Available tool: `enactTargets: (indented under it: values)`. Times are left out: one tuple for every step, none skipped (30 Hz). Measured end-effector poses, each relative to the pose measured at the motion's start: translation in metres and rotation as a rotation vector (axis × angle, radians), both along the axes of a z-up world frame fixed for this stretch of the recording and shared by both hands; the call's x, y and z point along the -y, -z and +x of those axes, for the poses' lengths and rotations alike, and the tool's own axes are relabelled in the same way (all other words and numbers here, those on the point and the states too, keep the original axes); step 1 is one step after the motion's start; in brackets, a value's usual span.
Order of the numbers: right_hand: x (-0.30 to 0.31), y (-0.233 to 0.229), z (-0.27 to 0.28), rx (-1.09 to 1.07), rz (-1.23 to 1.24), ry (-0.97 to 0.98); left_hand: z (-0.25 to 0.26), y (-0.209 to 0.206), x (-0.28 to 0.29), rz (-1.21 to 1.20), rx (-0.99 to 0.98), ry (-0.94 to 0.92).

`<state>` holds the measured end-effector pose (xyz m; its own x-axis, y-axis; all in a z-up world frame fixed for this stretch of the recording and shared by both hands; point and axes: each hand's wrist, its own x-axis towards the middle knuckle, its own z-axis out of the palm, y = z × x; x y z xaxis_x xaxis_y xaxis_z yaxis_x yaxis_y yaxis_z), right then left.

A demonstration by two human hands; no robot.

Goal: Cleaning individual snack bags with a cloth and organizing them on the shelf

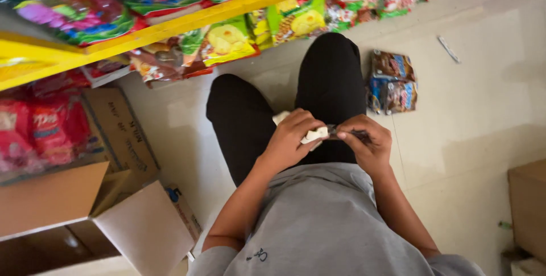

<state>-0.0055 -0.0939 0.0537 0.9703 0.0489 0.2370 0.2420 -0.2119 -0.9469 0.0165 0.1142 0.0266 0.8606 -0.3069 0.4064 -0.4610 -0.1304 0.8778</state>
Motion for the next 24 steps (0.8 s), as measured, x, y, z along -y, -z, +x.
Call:
enactTargets:
  values:
    - [0.000, 0.001, -0.003, 0.003, 0.004, -0.020, -0.002, 0.000, -0.002, 0.004, 0.003, -0.020]
    - [0.000, 0.001, -0.001, -0.014, -0.011, -0.036, -0.003, 0.000, -0.005, -0.048, -0.068, -0.032]
    - [-0.001, 0.002, 0.001, -0.030, -0.027, -0.052, -0.005, -0.001, -0.011, -0.102, -0.137, -0.045]
    - [-0.001, 0.006, 0.002, -0.026, -0.022, -0.109, -0.009, 0.000, -0.011, -0.100, -0.131, -0.102]
    - [-0.001, 0.010, 0.005, -0.043, 0.002, -0.111, -0.013, 0.001, -0.013, -0.166, -0.271, -0.229]
    - [0.000, 0.015, 0.007, -0.068, 0.025, -0.119, -0.018, 0.003, -0.012, -0.241, -0.415, -0.363]
    - [-0.004, 0.018, 0.012, -0.072, 0.029, -0.181, -0.018, -0.007, -0.016, -0.247, -0.410, -0.425]
    - [-0.010, 0.021, 0.014, -0.079, 0.008, -0.168, -0.019, -0.016, -0.022, -0.255, -0.336, -0.515]
    - [-0.014, 0.024, 0.016, -0.086, -0.014, -0.156, -0.019, -0.025, -0.026, -0.259, -0.261, -0.604]
    - [-0.022, 0.024, 0.021, -0.081, -0.011, -0.196, -0.024, -0.018, -0.023, -0.261, -0.250, -0.644]
    - [-0.029, 0.024, 0.027, -0.063, -0.036, -0.220, -0.025, -0.011, -0.018, -0.197, -0.084, -0.673]
    - [-0.035, 0.023, 0.029, -0.048, -0.067, -0.227, -0.029, -0.003, -0.011, -0.132, 0.076, -0.683]
    - [-0.045, 0.019, 0.034, -0.044, -0.069, -0.251, -0.028, -0.013, -0.015, -0.133, 0.080, -0.707]
    - [-0.055, 0.016, 0.036, 0.018, -0.122, -0.300, -0.029, -0.023, -0.018, -0.008, 0.236, -0.717]
    - [-0.063, 0.012, 0.039, 0.080, -0.176, -0.348, -0.028, -0.033, -0.021, 0.121, 0.390, -0.723]
    - [-0.072, 0.012, 0.039, 0.082, -0.181, -0.356, -0.027, -0.014, -0.022, 0.116, 0.390, -0.732]
    - [-0.080, 0.011, 0.040, 0.091, -0.161, -0.403, -0.024, 0.005, -0.023, 0.120, 0.433, -0.756]
    - [-0.087, 0.012, 0.038, 0.098, -0.142, -0.439, -0.023, 0.025, -0.023, 0.122, 0.475, -0.769]
    - [-0.092, 0.014, 0.036, 0.098, -0.148, -0.437, -0.025, 0.013, -0.038, 0.116, 0.474, -0.768]
    - [-0.096, 0.015, 0.032, 0.060, -0.173, -0.425, -0.027, 0.000, -0.052, 0.069, 0.291, -0.651]
    - [-0.099, 0.017, 0.030, 0.023, -0.197, -0.413, -0.028, -0.012, -0.066, 0.025, 0.111, -0.530]
    - [-0.099, 0.014, 0.028, 0.022, -0.203, -0.400, -0.022, 0.000, -0.067, 0.018, 0.111, -0.518]
    - [-0.099, 0.012, 0.027, -0.031, -0.187, -0.372, -0.015, 0.012, -0.067, -0.111, 0.015, -0.744]
    - [-0.098, 0.009, 0.025, -0.087, -0.170, -0.342, -0.010, 0.025, -0.067, -0.240, -0.089, -0.967]
